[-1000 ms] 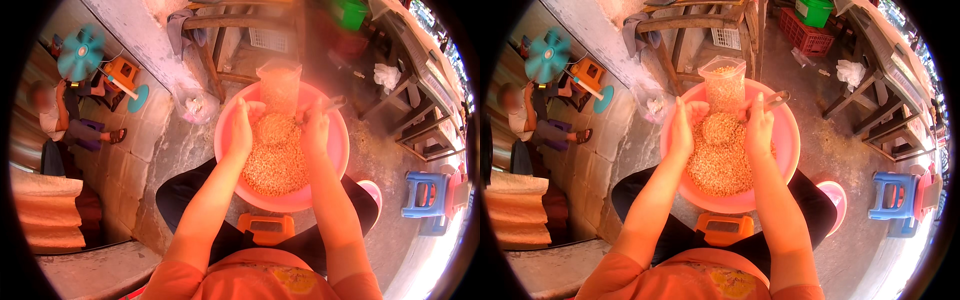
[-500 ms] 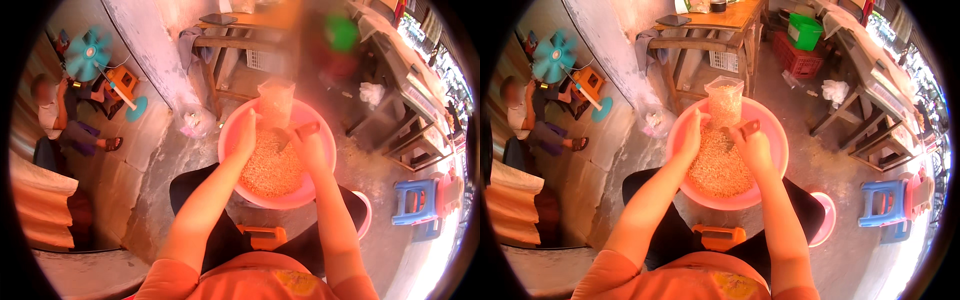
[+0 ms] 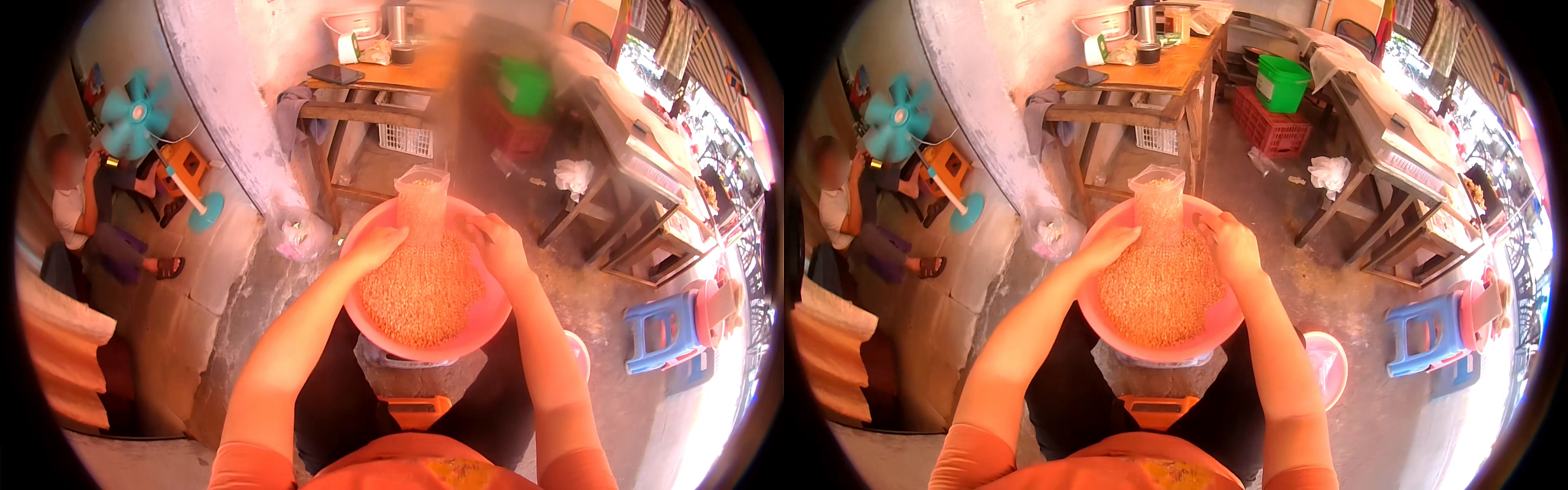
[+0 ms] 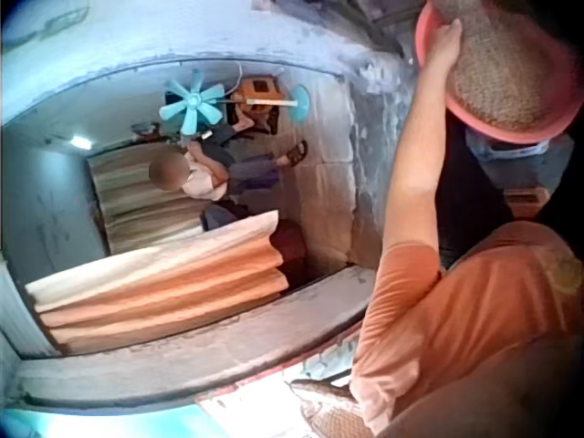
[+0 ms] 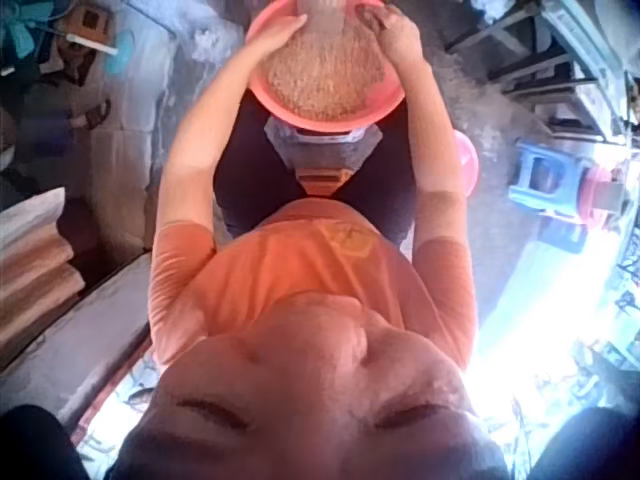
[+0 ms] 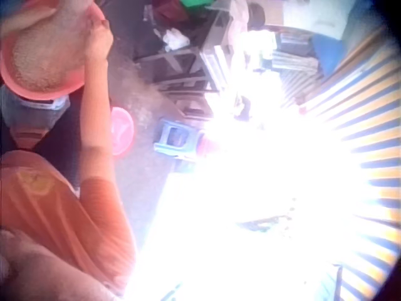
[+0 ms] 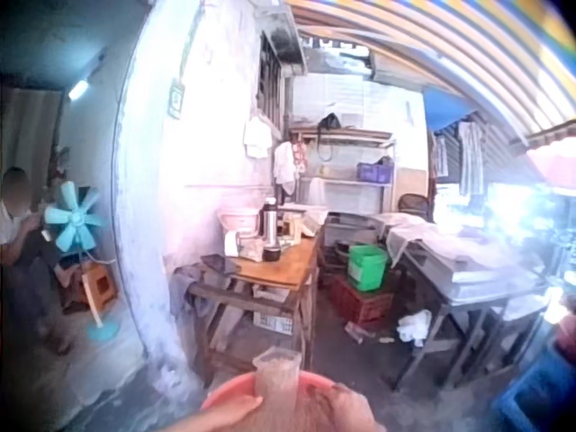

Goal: The person scoops peanuts from a large pink bowl into a plastic bag using a wooden spoon.

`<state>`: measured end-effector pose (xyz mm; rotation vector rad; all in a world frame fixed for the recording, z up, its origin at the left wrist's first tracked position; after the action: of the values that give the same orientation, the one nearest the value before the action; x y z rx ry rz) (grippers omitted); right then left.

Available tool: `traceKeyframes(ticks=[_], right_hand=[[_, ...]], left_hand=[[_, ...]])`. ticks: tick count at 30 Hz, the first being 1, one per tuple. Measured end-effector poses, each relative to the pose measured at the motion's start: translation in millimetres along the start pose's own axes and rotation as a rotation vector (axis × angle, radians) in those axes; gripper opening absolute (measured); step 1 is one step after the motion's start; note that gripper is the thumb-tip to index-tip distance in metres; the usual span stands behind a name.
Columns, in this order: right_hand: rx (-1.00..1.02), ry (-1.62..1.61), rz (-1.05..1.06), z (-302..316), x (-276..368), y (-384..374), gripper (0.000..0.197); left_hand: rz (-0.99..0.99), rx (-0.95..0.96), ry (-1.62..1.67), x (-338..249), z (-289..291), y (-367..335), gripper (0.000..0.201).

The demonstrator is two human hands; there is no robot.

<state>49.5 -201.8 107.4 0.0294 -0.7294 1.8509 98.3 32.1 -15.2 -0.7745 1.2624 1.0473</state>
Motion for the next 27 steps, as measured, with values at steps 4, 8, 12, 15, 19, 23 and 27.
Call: traceKeyframes(ticks=[4, 8, 12, 15, 19, 23, 27], right_hand=[[0.156, 0.124, 0.060, -36.7, -28.9, -16.6, 0.021], [0.364, 0.104, 0.002, -49.9, -32.4, -26.1, 0.025], [0.520, 0.194, 0.037, -47.6, -16.6, -25.4, 0.022], [0.507, 0.217, 0.155, -53.9, 6.7, -22.8, 0.019], [0.477, 0.122, 0.163, -52.3, 16.0, -18.7, 0.023], [0.393, 0.047, 0.209, -45.1, 13.9, -18.9, 0.021], [0.363, -0.039, 0.199, -40.4, 19.2, -15.2, 0.018]], left_hand=[[0.141, -0.023, -0.284, 2.3, -0.6, 3.3, 0.043], [0.272, 0.166, -0.704, -10.5, -9.6, 1.0, 0.038], [0.202, 0.116, -0.634, -12.0, -13.7, 11.9, 0.042], [0.251, 0.158, -0.613, -15.2, -8.7, 21.5, 0.044], [0.285, 0.212, -0.581, -23.3, -10.8, 21.8, 0.045], [0.246, 0.169, -0.566, -23.9, -13.0, 22.4, 0.046], [0.310, 0.161, -0.477, -30.4, -15.9, 25.2, 0.053]])
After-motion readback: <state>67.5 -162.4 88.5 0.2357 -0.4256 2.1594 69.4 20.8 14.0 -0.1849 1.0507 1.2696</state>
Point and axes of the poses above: each hand's wrist, its own y-axis away from the middle knuckle, its own z-axis out of the back of the hand, x = y × z, the point moved 5 cm from there along -y, towards the middle knuckle, and after that the axes turned 10 degrees about y, right-handed, at the moved point
